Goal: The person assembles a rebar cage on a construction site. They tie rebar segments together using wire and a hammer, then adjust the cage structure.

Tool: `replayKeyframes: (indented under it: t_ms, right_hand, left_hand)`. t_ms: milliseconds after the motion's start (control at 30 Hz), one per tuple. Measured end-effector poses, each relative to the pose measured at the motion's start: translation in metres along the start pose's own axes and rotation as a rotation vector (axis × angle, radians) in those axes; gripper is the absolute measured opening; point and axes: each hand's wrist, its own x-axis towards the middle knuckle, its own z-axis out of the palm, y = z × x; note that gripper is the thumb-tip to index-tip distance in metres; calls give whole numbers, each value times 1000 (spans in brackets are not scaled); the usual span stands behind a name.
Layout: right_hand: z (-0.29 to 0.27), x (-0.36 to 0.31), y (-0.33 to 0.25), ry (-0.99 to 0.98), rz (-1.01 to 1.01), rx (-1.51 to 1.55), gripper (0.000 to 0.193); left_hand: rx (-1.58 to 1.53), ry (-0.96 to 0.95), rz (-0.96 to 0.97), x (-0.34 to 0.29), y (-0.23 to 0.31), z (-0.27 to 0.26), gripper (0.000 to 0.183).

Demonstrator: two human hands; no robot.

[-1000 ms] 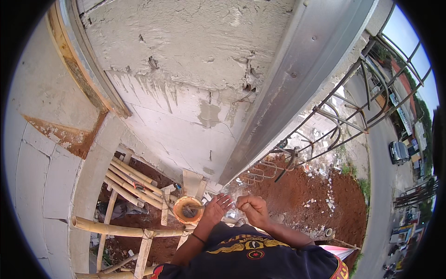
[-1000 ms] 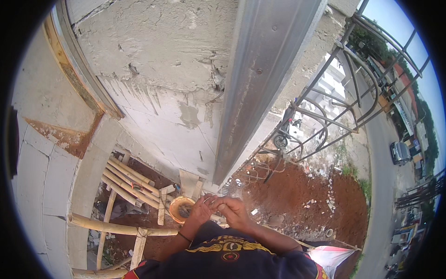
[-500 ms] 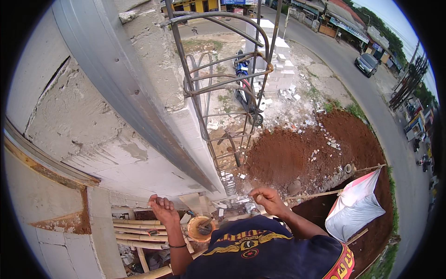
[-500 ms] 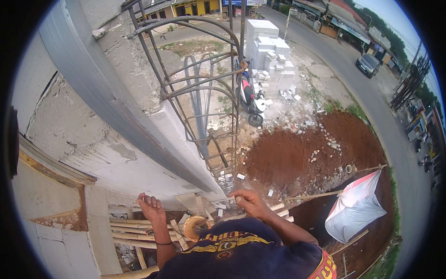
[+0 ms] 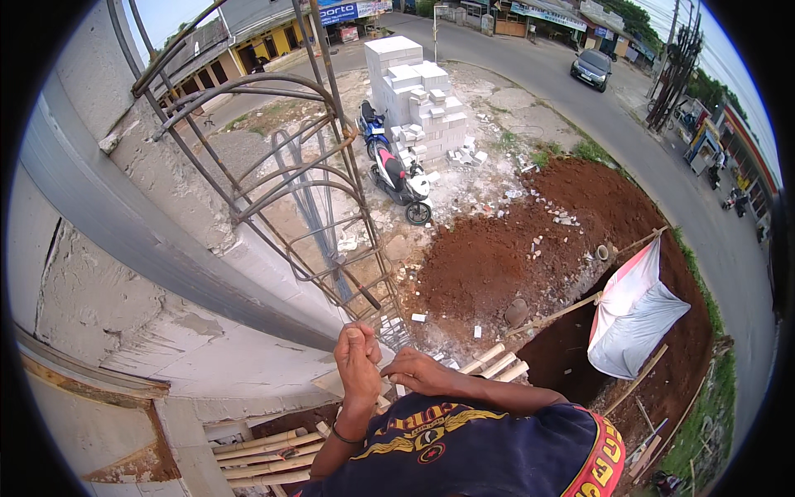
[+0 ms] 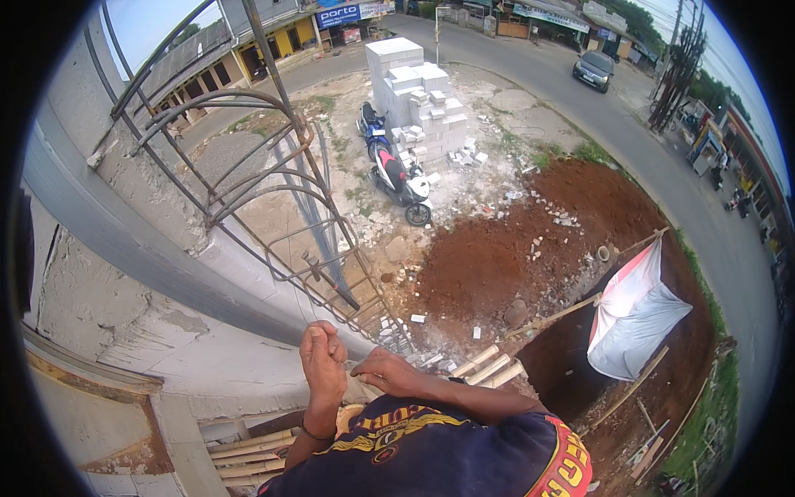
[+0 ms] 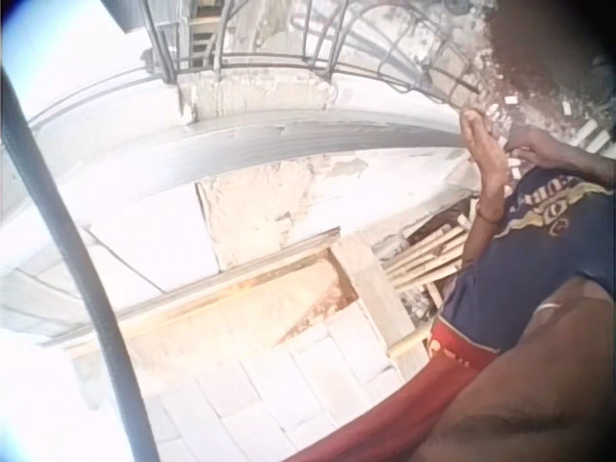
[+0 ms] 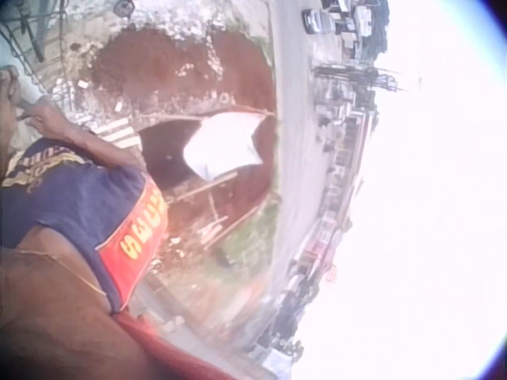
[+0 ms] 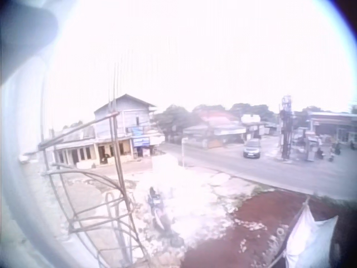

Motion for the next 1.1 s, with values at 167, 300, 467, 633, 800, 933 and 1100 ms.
replayKeyframes:
  t_ms: [167, 300, 467, 633, 800, 933, 1100]
  right_hand:
    - [-47, 5, -6, 379, 79, 312, 28]
    - [-78, 17, -21, 366, 62, 776, 26]
    - [-83, 33, -28, 415, -5, 953, 17]
    - [-88, 43, -21, 762, -98, 867, 14]
    - [-96, 46, -26, 862, -104, 868, 12]
    - [-102, 47, -31, 904, -107, 941, 10]
    - [-102, 44, -28, 795, -121, 1006, 8]
  left_hand:
    - [231, -234, -89, -9, -10, -5, 35]
    - [278, -294, -194, -15, -22, 0, 36]
    - [269, -289, -234, -15, -30, 0, 38]
    - [337, -286, -253, -16, -30, -5, 37]
    - [405, -306, -232, -14, -33, -4, 39]
    - [466, -318, -244, -10, -38, -6, 38]
    - [534, -368, -236, 2, -44, -15, 39]
